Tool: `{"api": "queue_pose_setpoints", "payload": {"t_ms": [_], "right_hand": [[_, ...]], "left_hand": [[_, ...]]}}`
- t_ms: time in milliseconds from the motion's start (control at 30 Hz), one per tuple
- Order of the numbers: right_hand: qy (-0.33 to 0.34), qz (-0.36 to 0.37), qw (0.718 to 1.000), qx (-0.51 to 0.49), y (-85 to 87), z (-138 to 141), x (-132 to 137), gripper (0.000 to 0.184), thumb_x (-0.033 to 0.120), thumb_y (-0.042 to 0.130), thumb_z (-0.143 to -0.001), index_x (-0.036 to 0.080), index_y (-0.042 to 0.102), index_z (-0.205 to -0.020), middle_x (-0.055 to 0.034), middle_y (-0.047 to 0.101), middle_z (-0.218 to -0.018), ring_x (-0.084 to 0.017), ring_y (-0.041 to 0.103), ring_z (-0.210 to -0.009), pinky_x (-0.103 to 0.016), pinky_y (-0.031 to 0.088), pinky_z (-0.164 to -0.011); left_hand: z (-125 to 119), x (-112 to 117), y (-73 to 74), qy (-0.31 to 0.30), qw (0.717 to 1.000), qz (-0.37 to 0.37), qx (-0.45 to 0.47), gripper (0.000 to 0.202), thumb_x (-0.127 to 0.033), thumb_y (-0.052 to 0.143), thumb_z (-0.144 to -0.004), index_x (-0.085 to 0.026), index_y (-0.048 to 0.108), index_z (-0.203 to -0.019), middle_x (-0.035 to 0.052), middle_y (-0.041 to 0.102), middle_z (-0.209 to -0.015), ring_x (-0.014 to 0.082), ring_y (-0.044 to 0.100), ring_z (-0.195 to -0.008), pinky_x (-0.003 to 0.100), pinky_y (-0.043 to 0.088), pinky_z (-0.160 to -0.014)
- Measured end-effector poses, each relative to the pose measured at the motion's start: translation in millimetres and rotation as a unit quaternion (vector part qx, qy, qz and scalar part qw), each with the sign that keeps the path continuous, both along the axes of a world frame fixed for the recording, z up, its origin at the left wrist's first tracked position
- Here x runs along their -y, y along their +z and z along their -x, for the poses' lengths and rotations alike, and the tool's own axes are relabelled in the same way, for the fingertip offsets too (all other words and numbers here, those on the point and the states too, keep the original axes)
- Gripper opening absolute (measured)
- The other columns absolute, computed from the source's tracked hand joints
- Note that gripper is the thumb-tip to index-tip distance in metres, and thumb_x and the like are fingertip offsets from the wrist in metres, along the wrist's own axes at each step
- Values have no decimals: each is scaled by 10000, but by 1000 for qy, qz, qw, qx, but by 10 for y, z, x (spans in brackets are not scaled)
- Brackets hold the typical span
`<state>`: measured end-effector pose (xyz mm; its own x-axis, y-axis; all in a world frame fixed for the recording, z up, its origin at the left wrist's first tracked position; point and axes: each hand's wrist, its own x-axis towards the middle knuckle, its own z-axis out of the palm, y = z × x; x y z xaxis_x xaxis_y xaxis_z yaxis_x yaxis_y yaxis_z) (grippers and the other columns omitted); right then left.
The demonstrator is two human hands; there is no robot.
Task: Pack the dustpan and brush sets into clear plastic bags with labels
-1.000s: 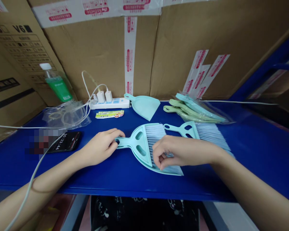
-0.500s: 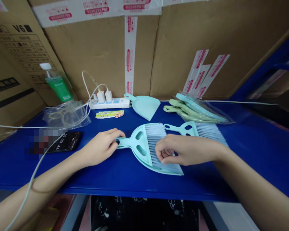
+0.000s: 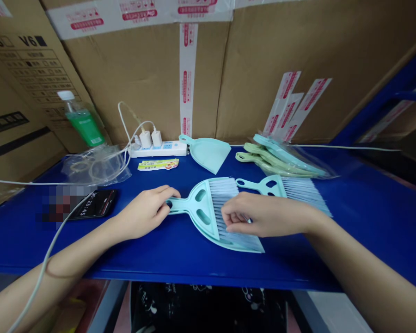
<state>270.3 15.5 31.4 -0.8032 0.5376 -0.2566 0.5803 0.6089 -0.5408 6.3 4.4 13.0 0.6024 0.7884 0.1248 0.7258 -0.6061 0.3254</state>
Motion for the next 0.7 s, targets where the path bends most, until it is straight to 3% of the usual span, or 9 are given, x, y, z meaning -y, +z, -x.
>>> {"api": "queue_pose_setpoints", "payload": {"t_ms": [700], "right_hand": [[-8,73,997,16,49,-3,13,71,86,635,-756,147,647,-722,21,598,-615,-98,551,-563,-204,413,-551]], "left_hand": [[-7,15,17,5,1000,-2,-16,331,-108,312,-821,-182,563,-1025,51,633,-1002,180,609,-823,305,468,-733]]}}
